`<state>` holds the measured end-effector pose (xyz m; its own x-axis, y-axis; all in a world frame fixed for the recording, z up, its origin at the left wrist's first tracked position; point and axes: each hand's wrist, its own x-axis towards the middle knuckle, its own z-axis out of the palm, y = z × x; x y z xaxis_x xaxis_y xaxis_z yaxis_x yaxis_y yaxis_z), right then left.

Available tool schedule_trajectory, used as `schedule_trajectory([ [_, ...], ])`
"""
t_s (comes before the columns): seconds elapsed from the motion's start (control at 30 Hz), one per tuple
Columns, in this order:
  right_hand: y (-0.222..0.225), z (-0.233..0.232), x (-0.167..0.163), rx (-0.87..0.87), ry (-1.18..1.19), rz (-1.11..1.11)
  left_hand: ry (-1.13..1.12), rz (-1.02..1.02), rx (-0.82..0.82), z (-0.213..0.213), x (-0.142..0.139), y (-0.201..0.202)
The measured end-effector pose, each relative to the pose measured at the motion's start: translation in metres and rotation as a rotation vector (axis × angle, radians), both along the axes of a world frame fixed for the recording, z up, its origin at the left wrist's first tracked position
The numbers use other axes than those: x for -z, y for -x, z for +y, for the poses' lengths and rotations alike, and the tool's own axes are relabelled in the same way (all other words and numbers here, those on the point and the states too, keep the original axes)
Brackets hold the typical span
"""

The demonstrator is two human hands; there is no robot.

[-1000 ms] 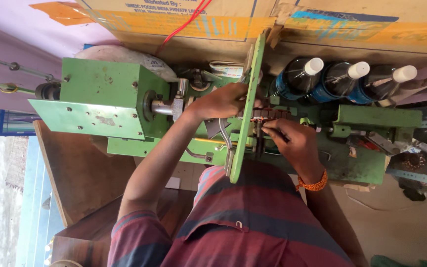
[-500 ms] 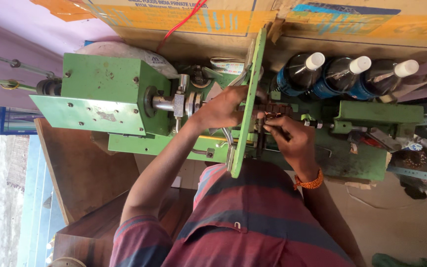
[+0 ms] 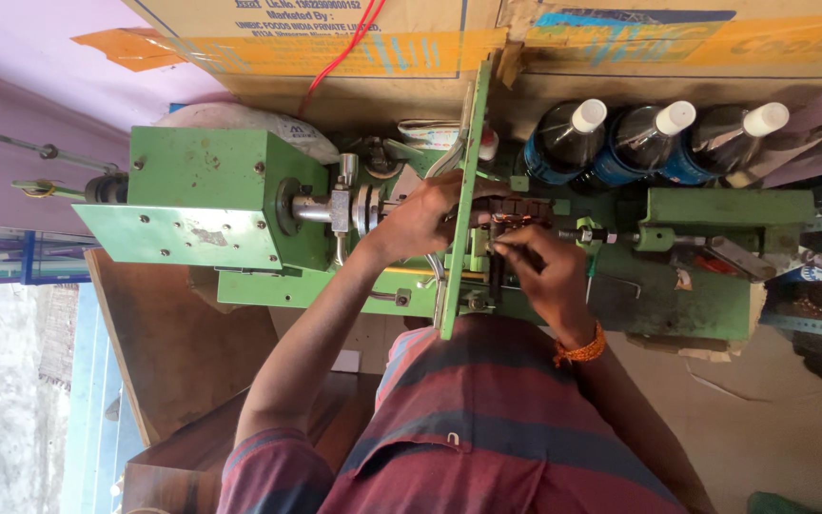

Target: The person fits a copper armature rotor into a green benchtop winding machine, secures it, and uses a screwdriver to adjust components on the rotor. They then operate the machine's levers and handle, use a wrench and hammer on the machine, and reposition the rotor as they work.

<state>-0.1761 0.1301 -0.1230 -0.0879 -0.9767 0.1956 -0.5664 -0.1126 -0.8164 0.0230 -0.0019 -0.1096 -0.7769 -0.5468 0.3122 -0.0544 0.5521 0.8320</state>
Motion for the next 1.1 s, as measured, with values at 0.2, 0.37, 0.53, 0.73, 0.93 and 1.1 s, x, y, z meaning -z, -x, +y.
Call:
schedule_trajectory([
  [0.2, -0.006, 0.006, -0.002, -0.091, 0.061, 0.071, -0.032, 0.022, -0.060, 0.009, -0.004, 0.003],
  [0.37, -0.003, 0.001, 0.000, -0.045, 0.017, 0.036, 0.040, 0.021, -0.054, 0.005, -0.013, 0.007],
  [0.53, 0.002, 0.007, 0.013, -0.015, 0.028, -0.007, 0.027, -0.057, -0.141, 0.015, -0.019, 0.013],
  [0.73, 0.028, 0.012, 0.025, 0.083, -0.052, -0.065, 0.095, -0.089, -0.223, 0.022, -0.015, 0.021],
  [0.93, 0.046, 0.002, 0.005, 0.129, 0.020, -0.080, 0.179, -0.082, -0.250, 0.023, -0.009, 0.023],
  [1.1, 0.041, -0.024, -0.013, 0.081, 0.118, -0.004, 0.167, -0.091, -0.228, 0.021, -0.006, 0.022],
])
